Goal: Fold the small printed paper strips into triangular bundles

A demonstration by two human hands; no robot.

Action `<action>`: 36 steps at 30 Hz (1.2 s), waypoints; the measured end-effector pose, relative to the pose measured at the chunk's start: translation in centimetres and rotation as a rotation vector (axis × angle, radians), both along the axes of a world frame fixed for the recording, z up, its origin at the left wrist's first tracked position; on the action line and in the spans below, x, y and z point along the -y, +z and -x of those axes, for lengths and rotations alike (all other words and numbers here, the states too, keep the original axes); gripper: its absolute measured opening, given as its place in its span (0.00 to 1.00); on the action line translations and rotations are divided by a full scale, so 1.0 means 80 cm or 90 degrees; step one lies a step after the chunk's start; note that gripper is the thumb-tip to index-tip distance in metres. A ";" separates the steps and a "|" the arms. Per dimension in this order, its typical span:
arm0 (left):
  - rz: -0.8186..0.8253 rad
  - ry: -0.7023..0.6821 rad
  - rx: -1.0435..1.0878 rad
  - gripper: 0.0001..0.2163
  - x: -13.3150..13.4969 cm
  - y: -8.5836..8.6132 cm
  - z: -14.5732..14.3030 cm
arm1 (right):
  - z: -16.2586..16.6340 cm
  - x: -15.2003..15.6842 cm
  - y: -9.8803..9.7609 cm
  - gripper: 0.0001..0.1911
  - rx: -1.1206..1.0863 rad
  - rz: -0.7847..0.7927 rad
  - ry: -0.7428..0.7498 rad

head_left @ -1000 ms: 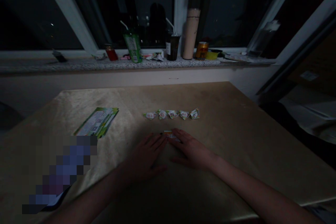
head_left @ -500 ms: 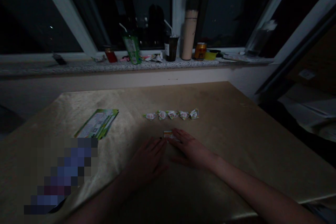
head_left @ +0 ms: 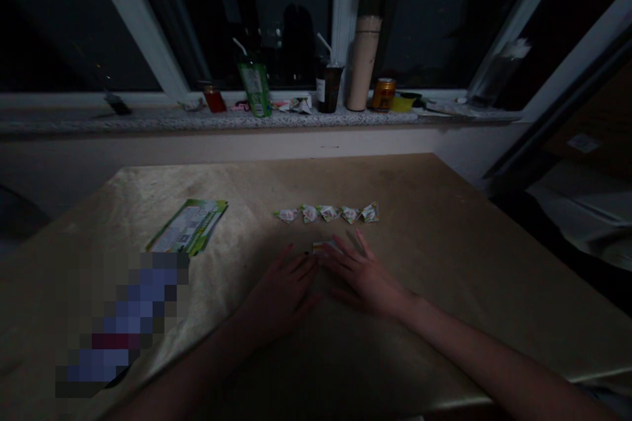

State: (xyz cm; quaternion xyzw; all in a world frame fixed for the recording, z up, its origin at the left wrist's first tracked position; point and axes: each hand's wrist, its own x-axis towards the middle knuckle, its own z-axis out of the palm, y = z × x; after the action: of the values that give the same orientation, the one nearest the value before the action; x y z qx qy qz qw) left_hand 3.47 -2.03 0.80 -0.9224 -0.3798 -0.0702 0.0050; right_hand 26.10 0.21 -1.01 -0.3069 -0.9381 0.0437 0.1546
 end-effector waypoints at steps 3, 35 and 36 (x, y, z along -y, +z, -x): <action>0.004 0.002 -0.007 0.21 0.000 0.001 0.000 | -0.001 0.004 -0.003 0.26 -0.004 0.011 0.031; 0.001 0.026 -0.028 0.31 0.011 -0.026 0.008 | -0.005 -0.003 -0.005 0.20 -0.075 0.119 -0.021; 0.003 0.027 -0.028 0.31 0.011 -0.026 0.008 | -0.005 -0.002 -0.006 0.20 -0.078 0.104 -0.027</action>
State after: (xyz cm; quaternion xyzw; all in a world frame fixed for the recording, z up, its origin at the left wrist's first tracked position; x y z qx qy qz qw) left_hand 2.82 -2.92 -1.28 -0.9156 -0.3989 -0.0489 0.0123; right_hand 26.46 0.36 -1.50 -0.3348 -0.9135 0.1359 0.1871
